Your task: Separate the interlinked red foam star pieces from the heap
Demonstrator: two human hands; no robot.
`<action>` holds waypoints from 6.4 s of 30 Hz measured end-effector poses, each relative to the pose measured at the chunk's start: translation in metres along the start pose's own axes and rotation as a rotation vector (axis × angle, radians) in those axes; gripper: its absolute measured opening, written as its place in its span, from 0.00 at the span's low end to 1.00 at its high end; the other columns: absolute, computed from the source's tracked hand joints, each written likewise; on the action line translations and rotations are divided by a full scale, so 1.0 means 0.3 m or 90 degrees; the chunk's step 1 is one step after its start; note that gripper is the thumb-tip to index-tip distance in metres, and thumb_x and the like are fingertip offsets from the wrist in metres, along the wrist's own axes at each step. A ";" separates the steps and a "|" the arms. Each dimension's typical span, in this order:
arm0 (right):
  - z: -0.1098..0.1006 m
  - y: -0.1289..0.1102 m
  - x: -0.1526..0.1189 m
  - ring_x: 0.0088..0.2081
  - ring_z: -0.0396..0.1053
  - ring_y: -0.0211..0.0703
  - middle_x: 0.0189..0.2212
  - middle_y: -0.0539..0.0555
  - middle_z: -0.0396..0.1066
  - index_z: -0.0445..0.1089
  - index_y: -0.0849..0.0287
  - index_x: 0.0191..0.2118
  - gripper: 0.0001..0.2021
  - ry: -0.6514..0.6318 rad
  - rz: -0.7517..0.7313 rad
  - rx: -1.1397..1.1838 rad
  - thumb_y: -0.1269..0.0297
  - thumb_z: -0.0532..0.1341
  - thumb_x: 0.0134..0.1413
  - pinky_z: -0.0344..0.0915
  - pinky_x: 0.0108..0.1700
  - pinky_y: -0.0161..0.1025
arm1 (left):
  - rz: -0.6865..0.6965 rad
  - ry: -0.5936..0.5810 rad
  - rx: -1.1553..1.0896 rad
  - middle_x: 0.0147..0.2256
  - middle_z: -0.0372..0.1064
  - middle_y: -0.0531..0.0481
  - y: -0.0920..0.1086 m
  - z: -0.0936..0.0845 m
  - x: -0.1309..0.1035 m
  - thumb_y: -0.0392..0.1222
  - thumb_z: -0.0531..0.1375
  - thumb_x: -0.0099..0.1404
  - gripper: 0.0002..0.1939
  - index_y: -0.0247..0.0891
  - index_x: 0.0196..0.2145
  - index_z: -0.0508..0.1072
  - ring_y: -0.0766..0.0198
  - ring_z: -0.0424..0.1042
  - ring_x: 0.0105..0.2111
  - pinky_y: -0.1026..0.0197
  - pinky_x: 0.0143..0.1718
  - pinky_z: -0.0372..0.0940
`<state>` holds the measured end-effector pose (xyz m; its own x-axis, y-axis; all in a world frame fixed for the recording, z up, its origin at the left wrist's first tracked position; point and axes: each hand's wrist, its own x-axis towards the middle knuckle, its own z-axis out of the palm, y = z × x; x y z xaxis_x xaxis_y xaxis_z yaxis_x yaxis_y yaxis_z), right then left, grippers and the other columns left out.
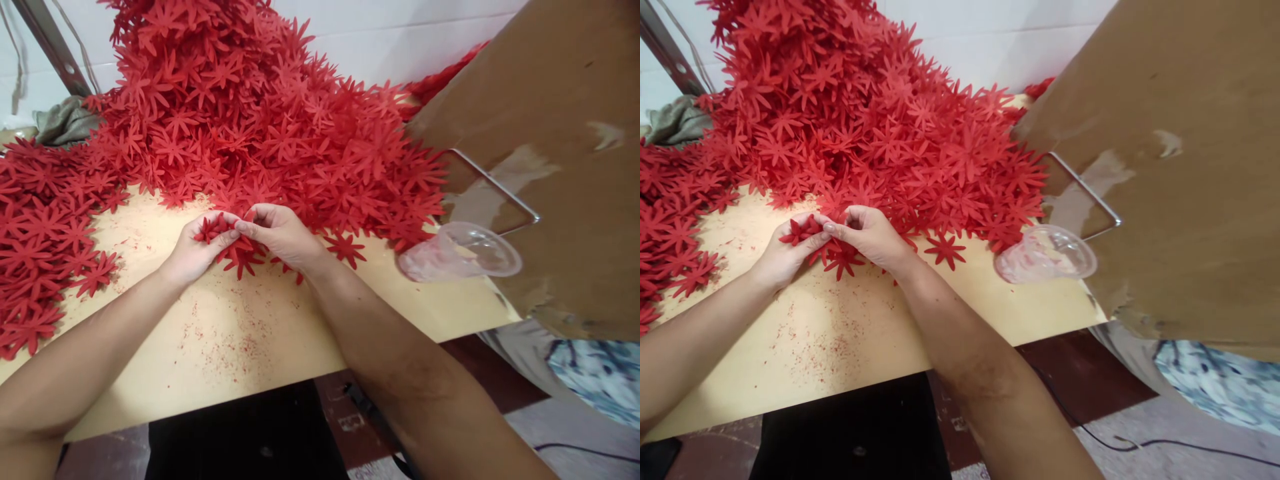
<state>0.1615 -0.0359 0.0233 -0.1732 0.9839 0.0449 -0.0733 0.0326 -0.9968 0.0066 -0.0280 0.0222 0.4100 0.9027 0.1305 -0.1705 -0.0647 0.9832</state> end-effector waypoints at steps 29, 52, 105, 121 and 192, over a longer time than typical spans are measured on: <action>0.081 0.037 -0.024 0.37 0.70 0.38 0.36 0.53 0.73 0.67 0.59 0.38 0.18 -0.003 -0.147 -0.087 0.52 0.66 0.45 0.68 0.43 0.39 | -0.054 0.148 -0.122 0.22 0.68 0.57 0.001 0.009 0.022 0.39 0.70 0.48 0.12 0.38 0.29 0.72 0.74 0.66 0.21 0.67 0.27 0.64; 0.024 0.014 0.000 0.21 0.53 0.29 0.17 0.44 0.56 0.59 0.58 0.21 0.22 0.119 -0.101 -0.041 0.44 0.62 0.46 0.54 0.24 0.33 | -0.055 0.133 -0.060 0.22 0.64 0.55 0.007 -0.013 0.017 0.42 0.66 0.54 0.05 0.39 0.27 0.74 0.74 0.60 0.20 0.67 0.20 0.55; 0.096 0.052 -0.036 0.41 0.64 0.48 0.38 0.56 0.70 0.67 0.58 0.40 0.16 0.181 -0.442 -0.579 0.54 0.63 0.50 0.61 0.47 0.49 | -0.182 0.151 -0.168 0.31 0.77 0.45 0.007 0.000 0.013 0.48 0.59 0.62 0.17 0.33 0.43 0.74 0.61 0.77 0.36 0.59 0.40 0.71; 0.092 0.038 -0.037 0.40 0.64 0.45 0.35 0.54 0.68 0.69 0.56 0.30 0.05 0.233 -0.385 -0.529 0.66 0.57 0.54 0.61 0.44 0.47 | -0.251 0.080 -0.300 0.28 0.71 0.49 0.089 0.048 -0.013 0.65 0.45 0.63 0.30 0.37 0.39 0.72 0.65 0.74 0.31 0.64 0.30 0.69; -0.026 0.007 0.014 0.16 0.52 0.29 0.13 0.42 0.55 0.59 0.57 0.21 0.13 0.267 -0.094 -0.085 0.62 0.63 0.49 0.51 0.18 0.32 | -0.154 0.187 -0.083 0.22 0.71 0.55 0.060 -0.022 0.011 0.37 0.64 0.56 0.07 0.35 0.24 0.69 0.76 0.66 0.21 0.70 0.25 0.60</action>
<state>0.1682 -0.0304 0.0209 0.2436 0.9523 0.1840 0.0644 0.1734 -0.9827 -0.0011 -0.0234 0.0396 0.1811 0.9699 -0.1630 -0.2208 0.2017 0.9542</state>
